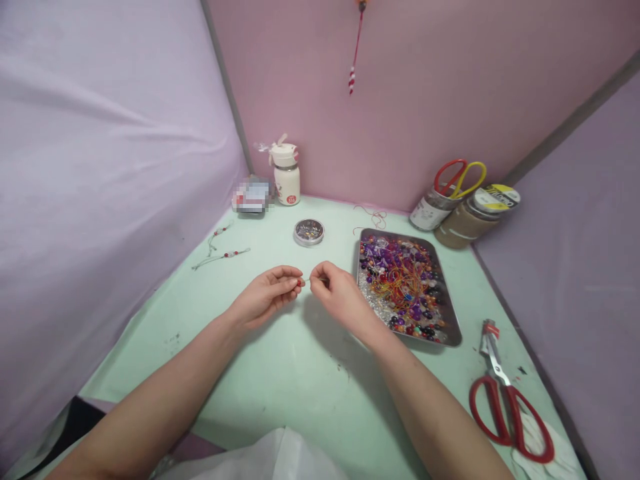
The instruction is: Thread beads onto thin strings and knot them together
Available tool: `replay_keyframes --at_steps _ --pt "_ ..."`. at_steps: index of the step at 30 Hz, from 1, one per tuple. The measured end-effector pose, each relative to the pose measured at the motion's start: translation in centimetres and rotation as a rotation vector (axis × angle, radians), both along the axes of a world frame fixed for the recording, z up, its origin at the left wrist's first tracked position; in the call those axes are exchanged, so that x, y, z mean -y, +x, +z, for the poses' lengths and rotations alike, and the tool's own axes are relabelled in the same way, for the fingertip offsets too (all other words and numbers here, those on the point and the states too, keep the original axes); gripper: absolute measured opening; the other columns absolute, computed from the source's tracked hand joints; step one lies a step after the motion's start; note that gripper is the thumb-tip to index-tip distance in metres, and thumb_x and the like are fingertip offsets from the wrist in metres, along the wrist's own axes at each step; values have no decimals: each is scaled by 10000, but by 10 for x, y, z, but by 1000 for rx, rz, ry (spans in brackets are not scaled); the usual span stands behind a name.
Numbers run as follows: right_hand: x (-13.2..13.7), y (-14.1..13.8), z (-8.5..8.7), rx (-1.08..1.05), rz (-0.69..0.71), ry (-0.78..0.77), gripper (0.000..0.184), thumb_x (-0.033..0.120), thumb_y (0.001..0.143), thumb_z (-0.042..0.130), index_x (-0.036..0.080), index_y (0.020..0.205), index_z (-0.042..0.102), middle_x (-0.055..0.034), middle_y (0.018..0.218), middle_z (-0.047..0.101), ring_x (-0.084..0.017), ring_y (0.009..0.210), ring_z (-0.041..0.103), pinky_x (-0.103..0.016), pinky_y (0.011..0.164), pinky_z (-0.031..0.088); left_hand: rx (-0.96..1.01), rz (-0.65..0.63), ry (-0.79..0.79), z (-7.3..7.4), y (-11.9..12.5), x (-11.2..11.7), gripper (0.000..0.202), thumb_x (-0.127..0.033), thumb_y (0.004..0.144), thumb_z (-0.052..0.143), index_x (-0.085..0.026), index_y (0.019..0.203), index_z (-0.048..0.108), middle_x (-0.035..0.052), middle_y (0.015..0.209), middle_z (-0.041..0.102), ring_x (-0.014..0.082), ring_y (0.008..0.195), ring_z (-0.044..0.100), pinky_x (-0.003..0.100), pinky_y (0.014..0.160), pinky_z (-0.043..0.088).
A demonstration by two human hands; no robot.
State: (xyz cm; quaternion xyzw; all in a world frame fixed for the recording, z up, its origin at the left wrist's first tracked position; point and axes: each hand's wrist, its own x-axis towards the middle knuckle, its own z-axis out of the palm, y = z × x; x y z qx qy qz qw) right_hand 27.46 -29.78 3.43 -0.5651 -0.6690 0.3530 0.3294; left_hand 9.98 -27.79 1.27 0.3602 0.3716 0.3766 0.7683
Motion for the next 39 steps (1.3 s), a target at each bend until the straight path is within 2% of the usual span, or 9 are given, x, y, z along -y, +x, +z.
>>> replay_keyframes --at_steps 11,21,24,27,31,39 --pt "0 -3 2 -38 -9 -100 112 273 756 517 184 777 582 28 636 544 -108 553 438 -234 531 342 46 19 -12 -1 1 0 228 -203 696 747 -133 881 634 31 825 652 75 742 596 232 753 455" --pt "0 -4 0 -102 10 -104 115 290 767 502 187 745 549 36 625 504 -113 568 434 -236 541 343 32 -13 -9 2 3 3 178 -225 707 708 -129 845 650 29 797 626 81 726 561 230 719 419" --pt "0 -5 0 -98 13 -99 102 284 768 497 193 740 531 44 611 478 -112 557 417 -235 532 330 -48 -35 40 3 4 4 182 -268 718 686 -134 835 652 33 809 620 89 714 534 243 710 401" --pt "0 -7 2 -92 27 -81 89 272 761 488 198 720 514 44 607 466 -113 560 413 -236 529 325 -177 -38 152 4 5 6 173 -250 674 703 -148 800 639 10 758 599 97 682 503 254 694 384" --pt "2 -9 2 -103 45 -90 44 230 728 474 206 705 502 45 585 474 -117 545 430 -235 517 332 -304 -25 278 4 4 6 109 -242 687 645 -164 761 626 -9 722 580 108 664 484 264 691 374" --pt "1 -5 3 -133 91 -167 33 202 709 469 202 704 502 32 599 531 -129 576 493 -247 557 373 -429 -84 379 4 0 7 97 -222 711 559 -172 776 611 -1 768 588 127 724 504 264 709 374"
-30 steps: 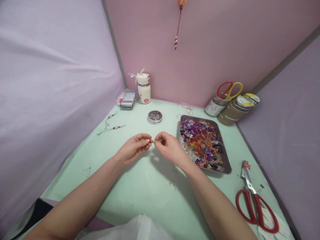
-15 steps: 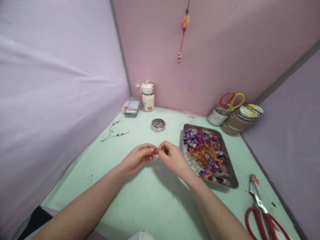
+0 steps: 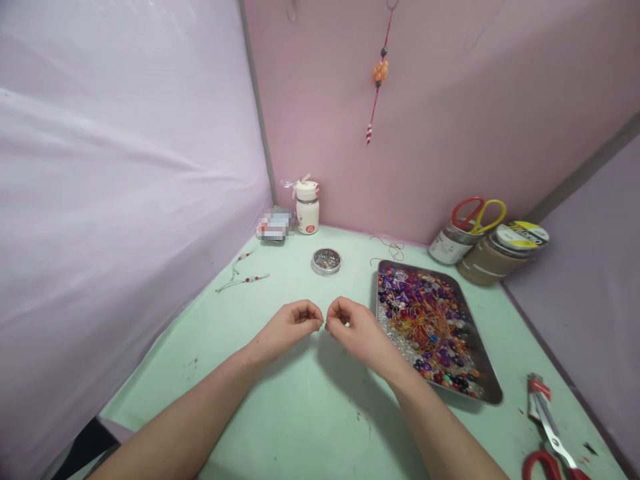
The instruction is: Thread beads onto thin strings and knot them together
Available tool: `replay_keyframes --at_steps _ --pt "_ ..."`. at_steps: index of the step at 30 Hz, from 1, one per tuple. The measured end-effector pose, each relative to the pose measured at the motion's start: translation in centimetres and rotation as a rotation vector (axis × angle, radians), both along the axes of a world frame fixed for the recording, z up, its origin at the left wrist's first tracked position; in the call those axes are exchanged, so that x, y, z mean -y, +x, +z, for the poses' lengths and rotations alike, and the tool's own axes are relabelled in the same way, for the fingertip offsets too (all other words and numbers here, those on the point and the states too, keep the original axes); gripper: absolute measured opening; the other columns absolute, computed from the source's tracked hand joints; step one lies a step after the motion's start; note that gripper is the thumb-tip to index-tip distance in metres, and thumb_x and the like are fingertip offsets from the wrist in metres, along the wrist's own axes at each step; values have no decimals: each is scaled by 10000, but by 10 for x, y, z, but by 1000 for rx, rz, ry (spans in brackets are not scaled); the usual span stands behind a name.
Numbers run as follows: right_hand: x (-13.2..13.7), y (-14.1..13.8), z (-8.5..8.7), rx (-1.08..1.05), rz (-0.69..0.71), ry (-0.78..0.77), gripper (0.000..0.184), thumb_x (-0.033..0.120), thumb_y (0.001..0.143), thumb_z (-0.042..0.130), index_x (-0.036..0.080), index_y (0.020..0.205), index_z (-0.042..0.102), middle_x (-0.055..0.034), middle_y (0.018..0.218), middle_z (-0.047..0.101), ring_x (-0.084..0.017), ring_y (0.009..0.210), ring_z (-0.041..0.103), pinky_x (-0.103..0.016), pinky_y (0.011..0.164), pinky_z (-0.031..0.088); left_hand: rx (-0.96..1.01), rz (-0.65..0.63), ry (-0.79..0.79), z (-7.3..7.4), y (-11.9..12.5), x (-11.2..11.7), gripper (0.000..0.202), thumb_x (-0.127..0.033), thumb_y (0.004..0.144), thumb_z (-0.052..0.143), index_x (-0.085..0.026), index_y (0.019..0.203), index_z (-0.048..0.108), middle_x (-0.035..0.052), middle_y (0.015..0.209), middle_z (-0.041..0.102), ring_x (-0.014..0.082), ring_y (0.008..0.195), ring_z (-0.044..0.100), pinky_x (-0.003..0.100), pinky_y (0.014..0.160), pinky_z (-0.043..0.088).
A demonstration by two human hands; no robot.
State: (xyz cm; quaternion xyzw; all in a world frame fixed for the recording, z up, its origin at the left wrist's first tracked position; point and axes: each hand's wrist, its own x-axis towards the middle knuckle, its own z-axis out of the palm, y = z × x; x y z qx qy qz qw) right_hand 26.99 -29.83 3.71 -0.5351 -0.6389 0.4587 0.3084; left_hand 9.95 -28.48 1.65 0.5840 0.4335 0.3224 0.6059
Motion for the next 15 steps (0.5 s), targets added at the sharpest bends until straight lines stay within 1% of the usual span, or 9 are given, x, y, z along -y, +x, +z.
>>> replay_keyframes --at_steps 6,12,15 --pt "0 2 1 11 26 11 55 224 737 483 198 692 500 35 618 518 -124 594 477 -247 576 376 -51 -56 1 0 -1 0 139 -217 704 532 -173 801 622 4 782 603 130 721 513 260 695 378" --pt "-2 8 -8 6 77 -24 108 281 835 465 201 777 509 21 674 558 -132 629 505 -254 608 393 -35 -61 -11 -1 -3 -1 151 -259 723 558 -173 825 630 21 825 629 146 760 533 271 714 394" --pt "-2 10 -12 -33 93 -52 140 319 875 454 206 816 513 15 709 583 -139 672 533 -263 641 408 -12 -51 -40 -2 -5 -2 159 -284 725 577 -173 826 630 21 822 625 147 768 530 274 722 390"
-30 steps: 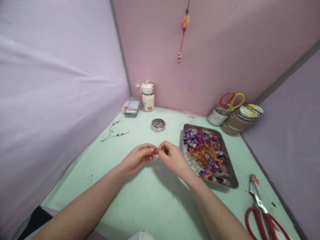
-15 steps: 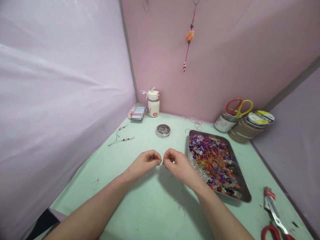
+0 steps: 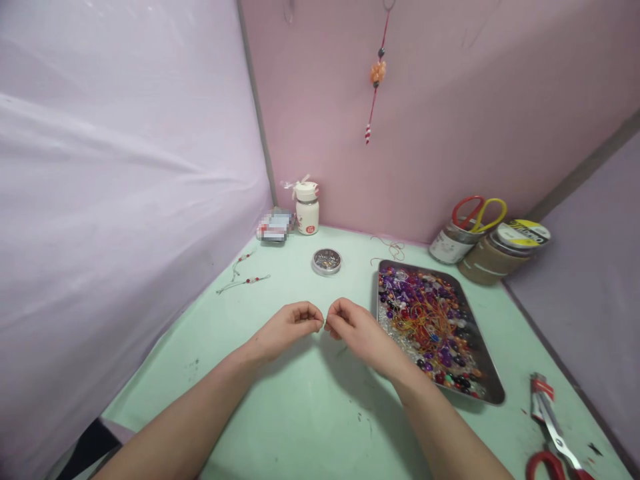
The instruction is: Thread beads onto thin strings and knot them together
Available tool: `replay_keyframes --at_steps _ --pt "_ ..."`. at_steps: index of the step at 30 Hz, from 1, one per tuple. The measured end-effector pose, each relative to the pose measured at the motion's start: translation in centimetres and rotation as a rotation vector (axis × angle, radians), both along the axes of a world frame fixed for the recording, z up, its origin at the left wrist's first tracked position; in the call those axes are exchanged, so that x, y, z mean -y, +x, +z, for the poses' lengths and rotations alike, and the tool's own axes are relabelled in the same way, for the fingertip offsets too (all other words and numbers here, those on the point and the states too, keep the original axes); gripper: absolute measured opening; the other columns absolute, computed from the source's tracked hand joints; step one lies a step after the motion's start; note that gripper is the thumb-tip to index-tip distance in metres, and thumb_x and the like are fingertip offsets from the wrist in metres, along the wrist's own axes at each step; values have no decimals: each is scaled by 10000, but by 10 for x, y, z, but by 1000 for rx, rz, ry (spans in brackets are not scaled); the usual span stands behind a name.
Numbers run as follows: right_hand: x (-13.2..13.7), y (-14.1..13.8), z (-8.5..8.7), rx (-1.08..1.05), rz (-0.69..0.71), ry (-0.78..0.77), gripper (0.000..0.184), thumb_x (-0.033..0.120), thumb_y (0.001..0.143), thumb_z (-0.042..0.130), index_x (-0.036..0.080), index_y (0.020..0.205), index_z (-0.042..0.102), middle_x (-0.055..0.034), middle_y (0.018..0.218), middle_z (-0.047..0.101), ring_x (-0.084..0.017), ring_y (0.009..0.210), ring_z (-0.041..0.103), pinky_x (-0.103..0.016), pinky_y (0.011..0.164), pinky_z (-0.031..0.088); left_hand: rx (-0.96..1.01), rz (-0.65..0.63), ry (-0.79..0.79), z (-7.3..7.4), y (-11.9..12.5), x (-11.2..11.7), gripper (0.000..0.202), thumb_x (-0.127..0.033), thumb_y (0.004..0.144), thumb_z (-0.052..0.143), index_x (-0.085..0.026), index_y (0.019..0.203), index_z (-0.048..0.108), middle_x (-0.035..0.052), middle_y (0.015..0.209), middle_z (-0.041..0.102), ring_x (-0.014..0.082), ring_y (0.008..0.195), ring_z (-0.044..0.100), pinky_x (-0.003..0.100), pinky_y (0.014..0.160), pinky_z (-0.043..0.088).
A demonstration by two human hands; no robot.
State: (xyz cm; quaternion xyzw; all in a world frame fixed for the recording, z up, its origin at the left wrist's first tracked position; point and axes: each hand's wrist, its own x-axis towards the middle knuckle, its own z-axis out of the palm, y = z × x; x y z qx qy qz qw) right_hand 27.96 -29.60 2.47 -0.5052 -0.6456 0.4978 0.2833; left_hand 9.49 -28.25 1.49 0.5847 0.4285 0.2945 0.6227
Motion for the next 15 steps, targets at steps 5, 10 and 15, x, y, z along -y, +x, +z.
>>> replay_keyframes --at_steps 5,10,15 --pt "1 0 0 -93 -3 -63 175 361 887 459 204 824 505 1 737 591 -151 718 555 -283 672 432 15 1 -29 2 -2 -1 151 -286 725 587 -176 820 631 9 815 619 133 748 517 273 721 375" --pt "3 -7 8 -179 -37 -100 178 358 856 496 203 771 478 12 721 563 -138 694 547 -296 698 449 46 2 -56 4 -2 0 137 -288 724 596 -183 807 625 -1 803 612 132 752 516 270 725 368" --pt "6 -13 14 -161 -63 -113 179 365 863 458 209 775 441 34 680 505 -108 576 453 -244 555 380 30 29 -75 5 -4 -1 152 -304 719 606 -174 797 617 -7 766 582 110 680 457 252 663 342"
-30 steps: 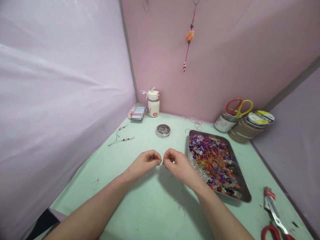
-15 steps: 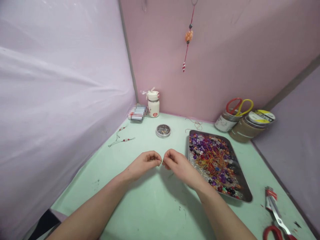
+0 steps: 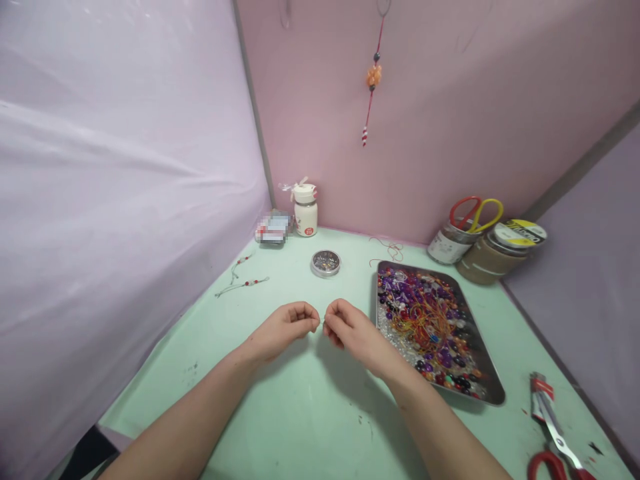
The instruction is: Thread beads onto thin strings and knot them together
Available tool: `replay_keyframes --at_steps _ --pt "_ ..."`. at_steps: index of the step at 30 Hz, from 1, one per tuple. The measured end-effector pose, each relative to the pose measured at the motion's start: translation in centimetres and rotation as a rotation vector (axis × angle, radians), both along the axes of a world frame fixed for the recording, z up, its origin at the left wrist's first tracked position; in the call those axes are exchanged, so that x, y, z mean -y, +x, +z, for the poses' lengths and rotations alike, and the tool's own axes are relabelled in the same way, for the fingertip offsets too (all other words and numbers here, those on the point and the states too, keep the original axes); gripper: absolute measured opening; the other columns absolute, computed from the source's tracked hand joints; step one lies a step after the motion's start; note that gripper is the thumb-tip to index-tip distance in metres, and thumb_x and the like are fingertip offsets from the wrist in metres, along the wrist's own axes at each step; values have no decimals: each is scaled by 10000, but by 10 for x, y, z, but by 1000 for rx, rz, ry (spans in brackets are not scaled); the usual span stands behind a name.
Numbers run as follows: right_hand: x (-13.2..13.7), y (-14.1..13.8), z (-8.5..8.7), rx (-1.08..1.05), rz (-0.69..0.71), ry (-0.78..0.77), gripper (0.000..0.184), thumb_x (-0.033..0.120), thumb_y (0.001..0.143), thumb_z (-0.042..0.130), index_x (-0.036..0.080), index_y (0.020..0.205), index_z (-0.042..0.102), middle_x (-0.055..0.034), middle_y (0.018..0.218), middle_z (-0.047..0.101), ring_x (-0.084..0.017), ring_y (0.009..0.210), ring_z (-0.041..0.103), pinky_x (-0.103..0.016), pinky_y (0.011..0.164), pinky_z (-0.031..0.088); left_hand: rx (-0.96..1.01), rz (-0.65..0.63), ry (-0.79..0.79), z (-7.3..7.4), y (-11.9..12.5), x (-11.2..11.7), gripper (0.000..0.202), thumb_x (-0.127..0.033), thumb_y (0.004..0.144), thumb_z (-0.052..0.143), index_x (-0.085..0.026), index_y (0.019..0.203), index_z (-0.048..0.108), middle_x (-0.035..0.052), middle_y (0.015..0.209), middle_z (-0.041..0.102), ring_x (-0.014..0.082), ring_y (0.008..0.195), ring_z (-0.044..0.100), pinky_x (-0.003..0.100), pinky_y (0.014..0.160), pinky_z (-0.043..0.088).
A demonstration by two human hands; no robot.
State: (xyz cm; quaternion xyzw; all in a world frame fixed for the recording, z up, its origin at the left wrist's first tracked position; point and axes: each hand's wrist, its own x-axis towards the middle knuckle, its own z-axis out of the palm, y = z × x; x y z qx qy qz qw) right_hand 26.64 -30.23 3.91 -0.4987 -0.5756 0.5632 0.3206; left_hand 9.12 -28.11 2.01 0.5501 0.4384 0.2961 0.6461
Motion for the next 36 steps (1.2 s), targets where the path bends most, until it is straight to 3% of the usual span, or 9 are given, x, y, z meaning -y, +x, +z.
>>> replay_keyframes --at_steps 5,13,18,27,36 --pt "2 2 6 167 -13 29 171 372 862 449 216 791 447 63 615 369 -104 548 355 -218 495 302 21 -63 -95 5 -4 -2 205 -334 719 625 -164 833 608 -21 749 519 77 622 380 229 610 305" --pt "1 5 3 196 -8 44 164 368 865 448 215 806 453 53 648 396 -107 571 384 -220 503 321 191 -118 -262 4 -5 -5 264 -352 685 697 -142 813 599 -39 659 420 54 546 292 232 526 214" --pt "-1 5 0 197 -9 36 147 352 859 453 213 810 461 53 656 417 -107 574 396 -220 500 327 276 -120 -348 3 -3 -6 239 -326 693 693 -124 745 577 -12 712 476 34 545 310 228 514 211" --pt "-2 5 -2 176 -7 45 132 337 837 454 211 801 472 54 640 420 -108 568 397 -221 503 319 250 -89 -342 7 -1 -6 256 -361 756 635 -109 746 593 1 718 473 40 552 318 220 512 218" --pt "-1 5 3 177 23 44 129 333 846 468 213 800 469 58 648 418 -105 572 383 -225 511 309 161 -93 -284 3 -3 -5 245 -334 675 711 -142 774 596 -41 646 422 51 534 281 235 518 200"
